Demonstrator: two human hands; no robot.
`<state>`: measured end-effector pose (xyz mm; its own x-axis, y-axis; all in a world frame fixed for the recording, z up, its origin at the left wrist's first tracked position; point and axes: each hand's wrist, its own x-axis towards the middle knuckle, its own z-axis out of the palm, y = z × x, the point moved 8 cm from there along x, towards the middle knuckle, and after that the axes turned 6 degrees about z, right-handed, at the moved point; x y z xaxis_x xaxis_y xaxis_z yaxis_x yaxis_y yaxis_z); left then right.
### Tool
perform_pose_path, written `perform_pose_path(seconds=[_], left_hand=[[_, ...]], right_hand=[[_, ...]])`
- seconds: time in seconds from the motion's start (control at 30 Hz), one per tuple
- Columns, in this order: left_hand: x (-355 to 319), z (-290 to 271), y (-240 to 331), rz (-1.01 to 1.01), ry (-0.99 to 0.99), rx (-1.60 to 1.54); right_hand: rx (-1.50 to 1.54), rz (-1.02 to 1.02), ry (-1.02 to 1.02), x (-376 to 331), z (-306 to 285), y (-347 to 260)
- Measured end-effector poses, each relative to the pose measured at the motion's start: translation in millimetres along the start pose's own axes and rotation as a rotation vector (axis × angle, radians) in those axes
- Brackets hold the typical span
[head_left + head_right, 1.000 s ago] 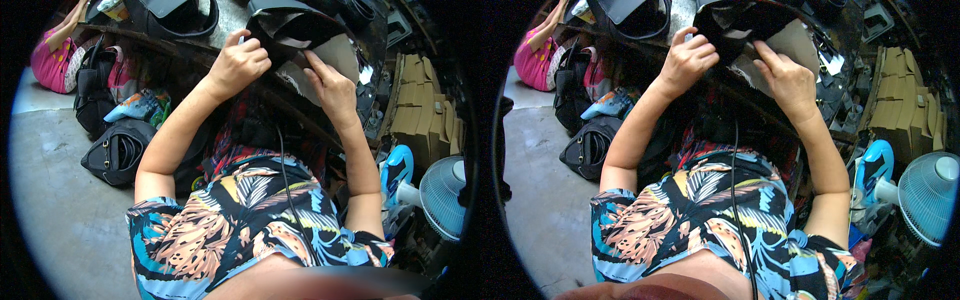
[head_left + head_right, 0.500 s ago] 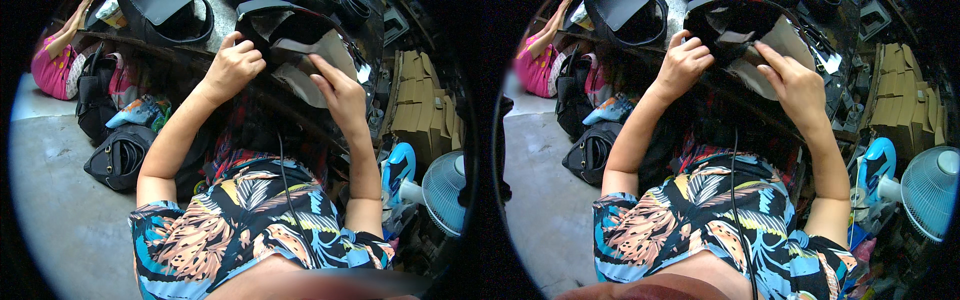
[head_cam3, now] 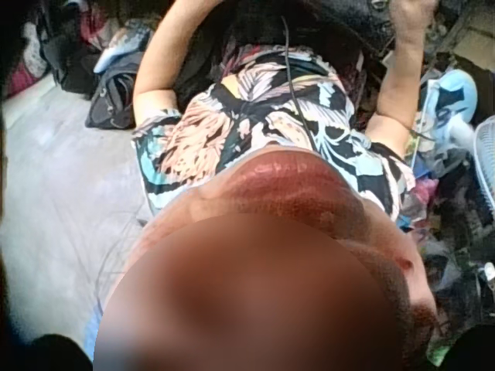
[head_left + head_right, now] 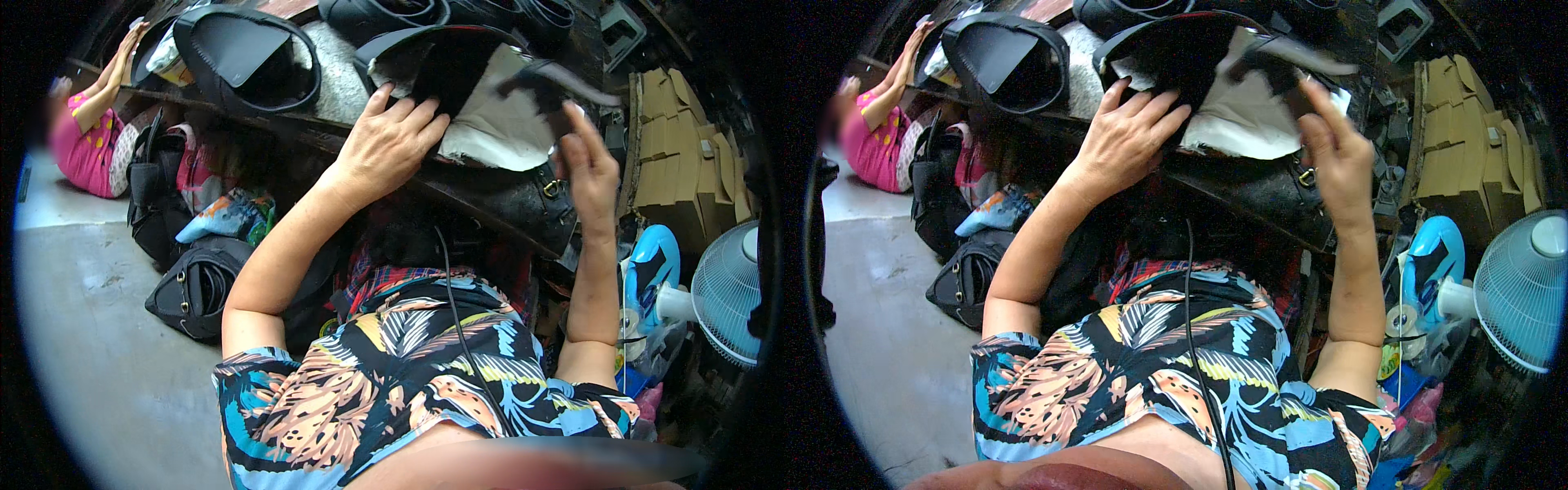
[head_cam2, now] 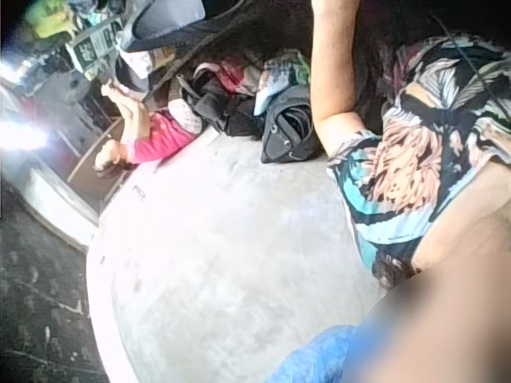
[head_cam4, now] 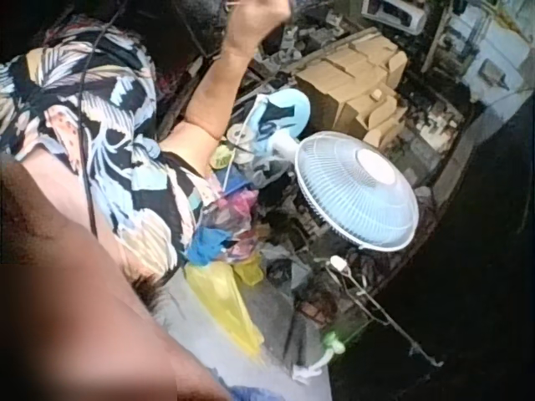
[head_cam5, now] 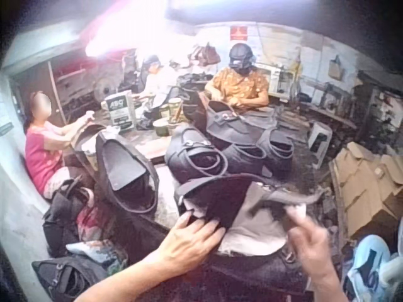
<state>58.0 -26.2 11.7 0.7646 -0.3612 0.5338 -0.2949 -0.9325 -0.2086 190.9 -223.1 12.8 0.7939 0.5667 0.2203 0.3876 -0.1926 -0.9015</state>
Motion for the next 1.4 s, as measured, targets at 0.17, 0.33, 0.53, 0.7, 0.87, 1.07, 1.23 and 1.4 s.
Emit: perform_pose_path(seconds=[0.17, 0.33, 0.53, 0.7, 0.87, 1.07, 1.23, 1.4], left_hand=[[6, 3, 8, 0.077, -0.091, -0.018], [18, -36, 7, 0.098, 0.06, -0.12], [1, -82, -43, -0.474, 0.388, -0.949], [-14, -19, -54, -0.665, 0.743, -2.254], [-40, 11, -50, -0.626, 0.684, -2.776], [-69, 20, -42, -1.002, 0.633, -2.115], [-62, 16, -36, -0.987, 0.662, -2.184], [-57, 12, -33, -0.903, 0.532, -2.153]], right_hand=[[-0.436, -0.004, 0.426, 44, -83, 35], [-0.908, 0.2, 0.398, 65, -105, 110], [-1.061, -0.018, 0.372, 74, -72, 74], [0.274, -0.011, -0.232, 51, 24, 18], [0.85, 0.23, -0.443, 30, 78, 1], [0.981, 0.366, -0.348, 32, 89, 16], [1.131, 0.382, -0.342, 22, 100, 22], [1.079, 0.369, -0.343, 14, 104, 23]])
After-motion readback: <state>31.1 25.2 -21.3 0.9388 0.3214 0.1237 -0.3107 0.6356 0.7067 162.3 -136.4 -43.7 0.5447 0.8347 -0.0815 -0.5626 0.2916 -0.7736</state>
